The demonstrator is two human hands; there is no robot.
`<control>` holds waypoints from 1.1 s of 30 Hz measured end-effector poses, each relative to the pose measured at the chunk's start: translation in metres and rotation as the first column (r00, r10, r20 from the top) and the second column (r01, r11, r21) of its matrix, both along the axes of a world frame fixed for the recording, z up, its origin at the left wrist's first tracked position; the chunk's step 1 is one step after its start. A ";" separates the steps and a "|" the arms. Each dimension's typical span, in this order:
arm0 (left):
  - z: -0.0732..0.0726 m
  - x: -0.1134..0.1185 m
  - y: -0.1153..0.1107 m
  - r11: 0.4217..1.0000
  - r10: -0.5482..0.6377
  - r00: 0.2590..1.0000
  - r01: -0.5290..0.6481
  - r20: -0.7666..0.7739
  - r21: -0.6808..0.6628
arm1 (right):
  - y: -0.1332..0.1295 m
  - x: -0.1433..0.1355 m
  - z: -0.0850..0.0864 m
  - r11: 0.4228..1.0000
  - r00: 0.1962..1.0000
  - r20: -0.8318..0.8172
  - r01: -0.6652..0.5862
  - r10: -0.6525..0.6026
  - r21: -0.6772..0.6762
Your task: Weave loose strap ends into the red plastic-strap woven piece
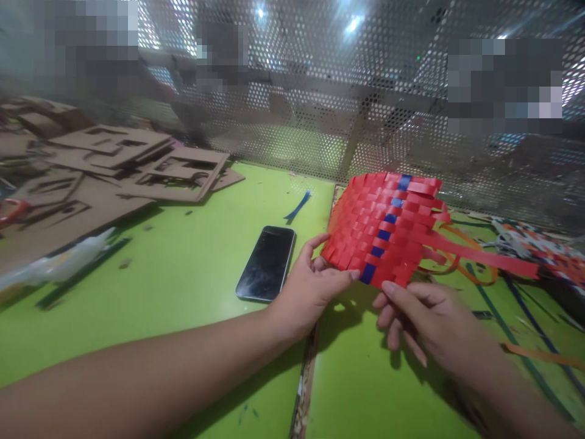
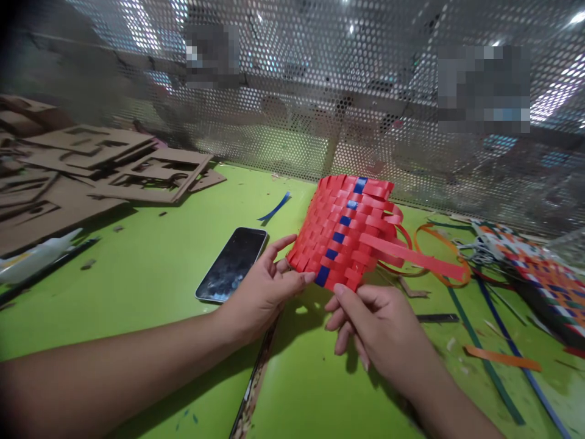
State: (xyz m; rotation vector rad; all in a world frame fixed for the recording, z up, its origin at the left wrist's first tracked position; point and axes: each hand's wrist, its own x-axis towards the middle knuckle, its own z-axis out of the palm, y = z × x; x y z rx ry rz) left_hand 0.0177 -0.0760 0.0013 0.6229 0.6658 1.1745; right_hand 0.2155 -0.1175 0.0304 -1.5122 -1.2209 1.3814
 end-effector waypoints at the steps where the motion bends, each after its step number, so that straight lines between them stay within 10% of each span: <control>1: 0.000 0.000 0.000 1.000 -0.003 1.000 0.003 -0.009 0.005 | 0.000 -0.001 0.000 1.000 1.000 0.011 0.009 -0.009 0.009; 21: 0.005 -0.002 -0.003 0.998 -0.037 0.998 0.040 -0.041 0.056 | -0.002 0.001 -0.001 0.985 0.974 0.194 0.090 -0.118 0.149; 33: 0.009 -0.001 -0.006 0.999 -0.015 1.000 0.017 -0.025 0.050 | 0.000 -0.009 -0.003 0.994 0.995 0.007 0.104 -0.103 -0.035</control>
